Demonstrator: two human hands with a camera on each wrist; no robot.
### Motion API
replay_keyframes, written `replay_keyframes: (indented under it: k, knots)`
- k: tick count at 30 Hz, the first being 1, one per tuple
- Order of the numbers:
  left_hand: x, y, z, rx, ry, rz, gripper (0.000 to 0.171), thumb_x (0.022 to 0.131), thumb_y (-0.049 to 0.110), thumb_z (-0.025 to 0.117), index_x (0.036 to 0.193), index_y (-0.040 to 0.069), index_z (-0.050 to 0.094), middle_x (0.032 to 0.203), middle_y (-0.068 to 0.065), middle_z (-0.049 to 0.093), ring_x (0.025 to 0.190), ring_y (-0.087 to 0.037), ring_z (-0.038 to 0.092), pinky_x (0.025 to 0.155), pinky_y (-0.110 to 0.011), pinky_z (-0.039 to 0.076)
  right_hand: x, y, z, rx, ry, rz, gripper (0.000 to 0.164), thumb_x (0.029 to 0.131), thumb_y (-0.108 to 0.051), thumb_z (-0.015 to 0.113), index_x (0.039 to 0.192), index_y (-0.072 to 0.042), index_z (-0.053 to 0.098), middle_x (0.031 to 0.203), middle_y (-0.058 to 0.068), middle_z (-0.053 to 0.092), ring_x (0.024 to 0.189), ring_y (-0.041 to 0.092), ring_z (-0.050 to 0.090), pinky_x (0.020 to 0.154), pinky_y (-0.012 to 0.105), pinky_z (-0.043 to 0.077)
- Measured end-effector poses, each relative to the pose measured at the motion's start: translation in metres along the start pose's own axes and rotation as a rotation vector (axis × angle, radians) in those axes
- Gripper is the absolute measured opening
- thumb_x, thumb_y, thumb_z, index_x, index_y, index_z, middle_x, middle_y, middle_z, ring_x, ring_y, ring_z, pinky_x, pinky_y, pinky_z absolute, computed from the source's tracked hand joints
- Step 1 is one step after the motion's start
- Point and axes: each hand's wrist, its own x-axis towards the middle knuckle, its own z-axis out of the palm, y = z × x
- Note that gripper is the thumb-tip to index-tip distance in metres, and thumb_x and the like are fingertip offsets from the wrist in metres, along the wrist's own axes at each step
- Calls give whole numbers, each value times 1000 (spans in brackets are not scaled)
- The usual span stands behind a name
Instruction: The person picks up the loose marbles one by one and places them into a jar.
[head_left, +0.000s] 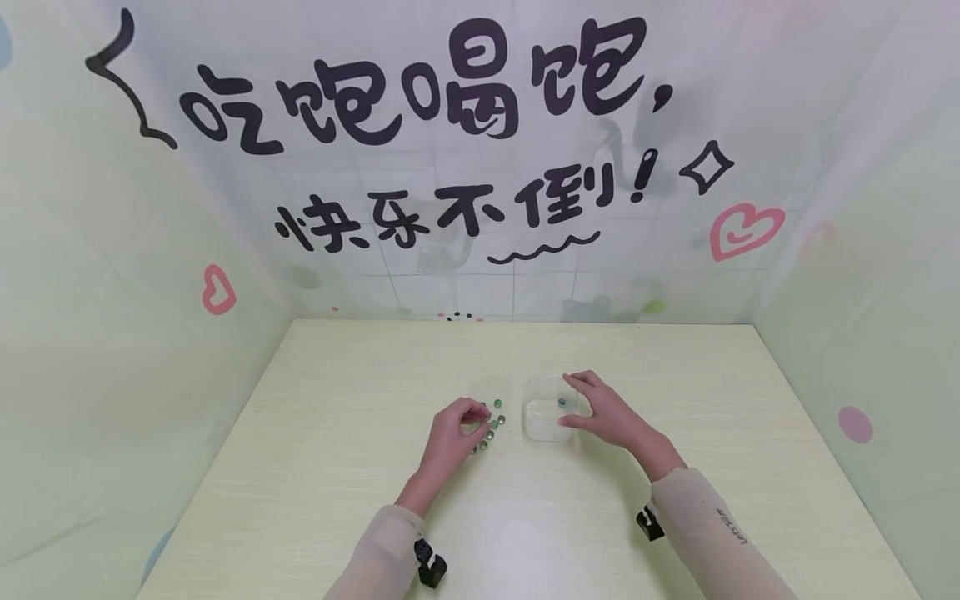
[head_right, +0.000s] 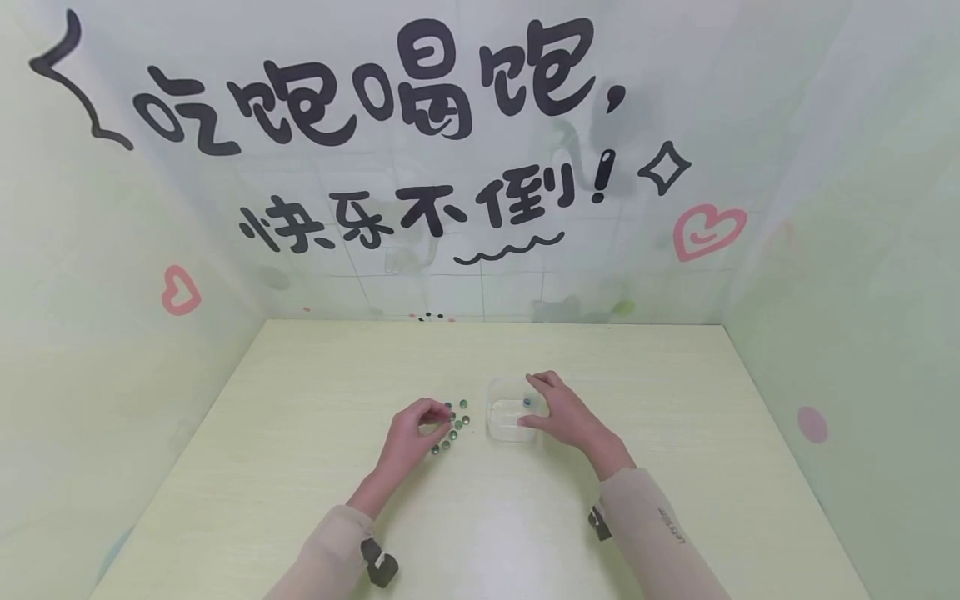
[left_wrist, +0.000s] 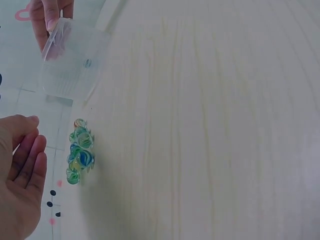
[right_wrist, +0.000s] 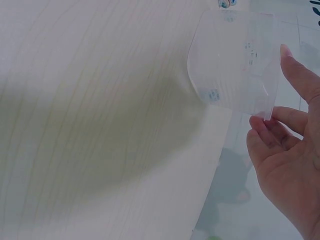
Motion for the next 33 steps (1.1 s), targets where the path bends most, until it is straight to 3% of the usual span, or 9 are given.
replay_keyframes:
  k: [8, 33]
  knots:
    - [-7, -9, -5, 29, -19, 15, 16, 84, 3, 75, 99, 8, 69, 99, -4, 72, 93, -18, 68, 87, -29, 60, -1, -1, 0, 10, -2, 0, 76, 92, -28, 72, 148, 8, 37, 142, 27, 44, 126, 43, 52, 105, 57, 47]
    - [-22, -23, -12, 57, 12, -6, 11, 84, 5, 76, 92, 11, 69, 90, -2, 71, 84, -13, 67, 79, -24, 59, -3, -3, 1, 25, 10, 5, 75, 91, -28, 73, 148, 7, 38, 143, 26, 44, 127, 43, 52, 106, 57, 47]
